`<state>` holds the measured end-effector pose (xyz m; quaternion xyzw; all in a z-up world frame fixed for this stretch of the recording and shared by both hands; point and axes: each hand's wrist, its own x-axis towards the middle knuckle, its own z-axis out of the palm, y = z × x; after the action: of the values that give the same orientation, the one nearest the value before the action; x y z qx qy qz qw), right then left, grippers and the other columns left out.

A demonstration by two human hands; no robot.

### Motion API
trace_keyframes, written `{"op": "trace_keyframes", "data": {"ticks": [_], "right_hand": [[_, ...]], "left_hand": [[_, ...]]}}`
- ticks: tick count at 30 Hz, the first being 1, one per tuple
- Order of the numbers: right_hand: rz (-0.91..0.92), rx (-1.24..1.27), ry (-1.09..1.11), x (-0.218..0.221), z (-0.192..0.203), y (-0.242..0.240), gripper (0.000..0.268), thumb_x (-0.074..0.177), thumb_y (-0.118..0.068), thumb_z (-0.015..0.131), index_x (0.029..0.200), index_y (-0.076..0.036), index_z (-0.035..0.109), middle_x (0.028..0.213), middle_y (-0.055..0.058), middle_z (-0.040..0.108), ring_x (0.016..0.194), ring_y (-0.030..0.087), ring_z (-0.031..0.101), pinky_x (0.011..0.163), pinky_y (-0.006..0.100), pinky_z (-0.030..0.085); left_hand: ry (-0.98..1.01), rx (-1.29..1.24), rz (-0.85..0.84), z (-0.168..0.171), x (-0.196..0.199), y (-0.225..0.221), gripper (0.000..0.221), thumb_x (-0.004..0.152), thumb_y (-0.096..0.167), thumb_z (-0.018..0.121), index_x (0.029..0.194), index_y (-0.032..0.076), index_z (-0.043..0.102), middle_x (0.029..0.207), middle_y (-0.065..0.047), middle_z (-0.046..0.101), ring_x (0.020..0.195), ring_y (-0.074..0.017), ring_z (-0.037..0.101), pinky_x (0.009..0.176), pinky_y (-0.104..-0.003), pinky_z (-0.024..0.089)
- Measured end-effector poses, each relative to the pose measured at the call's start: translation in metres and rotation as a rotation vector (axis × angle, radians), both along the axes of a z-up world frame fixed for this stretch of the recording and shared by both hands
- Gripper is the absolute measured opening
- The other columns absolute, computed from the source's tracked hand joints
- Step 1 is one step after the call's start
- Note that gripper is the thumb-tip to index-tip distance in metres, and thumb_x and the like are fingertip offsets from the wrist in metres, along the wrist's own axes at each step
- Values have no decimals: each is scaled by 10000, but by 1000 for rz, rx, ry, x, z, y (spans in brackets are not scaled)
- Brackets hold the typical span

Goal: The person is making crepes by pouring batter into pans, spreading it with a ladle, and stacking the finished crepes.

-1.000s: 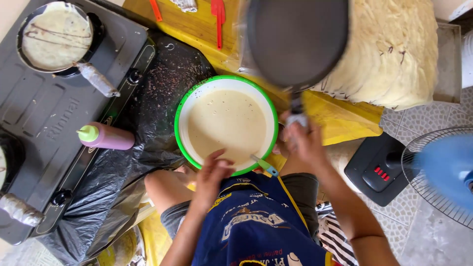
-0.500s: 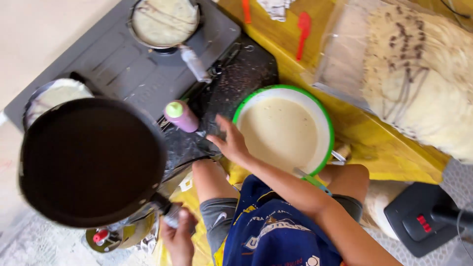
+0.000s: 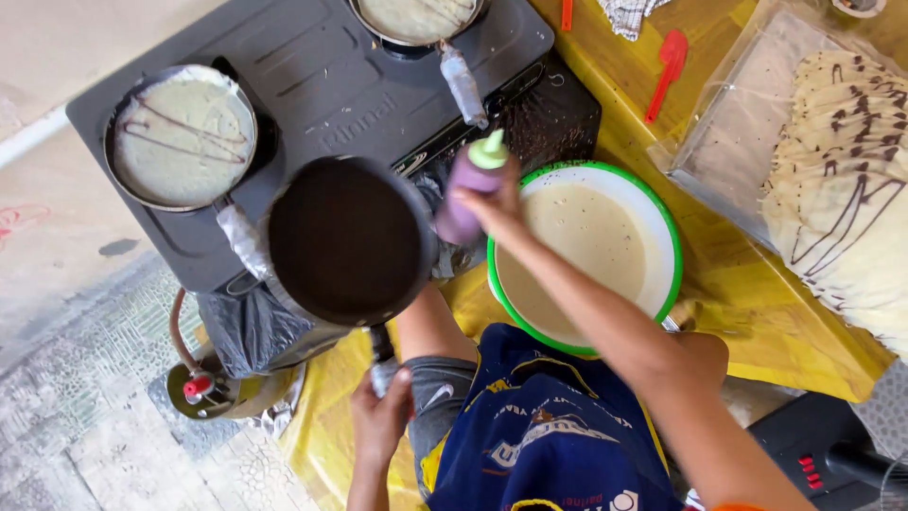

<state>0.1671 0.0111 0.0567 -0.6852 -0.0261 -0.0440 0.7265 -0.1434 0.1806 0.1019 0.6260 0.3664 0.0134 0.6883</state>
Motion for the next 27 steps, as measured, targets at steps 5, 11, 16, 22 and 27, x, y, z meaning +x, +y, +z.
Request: {"op": "trace_keyframes", "data": {"ticks": [5, 11, 16, 22, 27], "right_hand": [[516, -1171, 471, -66, 195, -111, 1025, 636, -764, 784, 1359, -144, 405, 1284, 288, 641, 1225, 496, 615, 1046, 607, 453], [852, -1792, 519, -95, 145, -196, 859, 636, -820, 693, 1274, -249, 626, 1132, 132, 778, 1124, 384, 728, 943, 544, 537], [632, -1844, 509, -105, 184, -221, 868, 798, -698, 652, 1394, -68, 603, 1119, 238, 766, 1100, 423, 722, 944, 506, 541], [702, -1764, 684, -122, 200, -245, 917, 738, -749, 654, 1402, -120, 593, 1195, 187, 771, 1168, 390, 713, 999, 488, 525], [691, -1729, 755, -122, 218, -241, 887, 727, -715, 706, 1377, -118, 624, 1273, 198, 750, 1255, 405, 673, 1076, 508, 499]], "left_hand": [[105, -182, -404, -28, 37, -43, 314, 912, 267, 788, 820, -7, 664, 484, -153, 600, 350, -219, 613, 328, -319, 510], [133, -285, -767, -74, 60, -122, 358, 930, 298, 789, 801, 6, 628, 517, -142, 609, 368, -196, 614, 317, -299, 510], [147, -294, -884, -62, 63, -155, 340, 921, 297, 780, 837, 0, 637, 540, -142, 617, 381, -195, 618, 332, -286, 516], [131, -346, -896, -47, 70, -162, 341, 921, 274, 792, 835, -12, 628, 535, -145, 612, 372, -199, 613, 321, -282, 509], [122, -391, -839, -19, 75, -151, 306, 927, 222, 781, 845, -19, 611, 527, -140, 591, 358, -195, 587, 323, -277, 496]]}}
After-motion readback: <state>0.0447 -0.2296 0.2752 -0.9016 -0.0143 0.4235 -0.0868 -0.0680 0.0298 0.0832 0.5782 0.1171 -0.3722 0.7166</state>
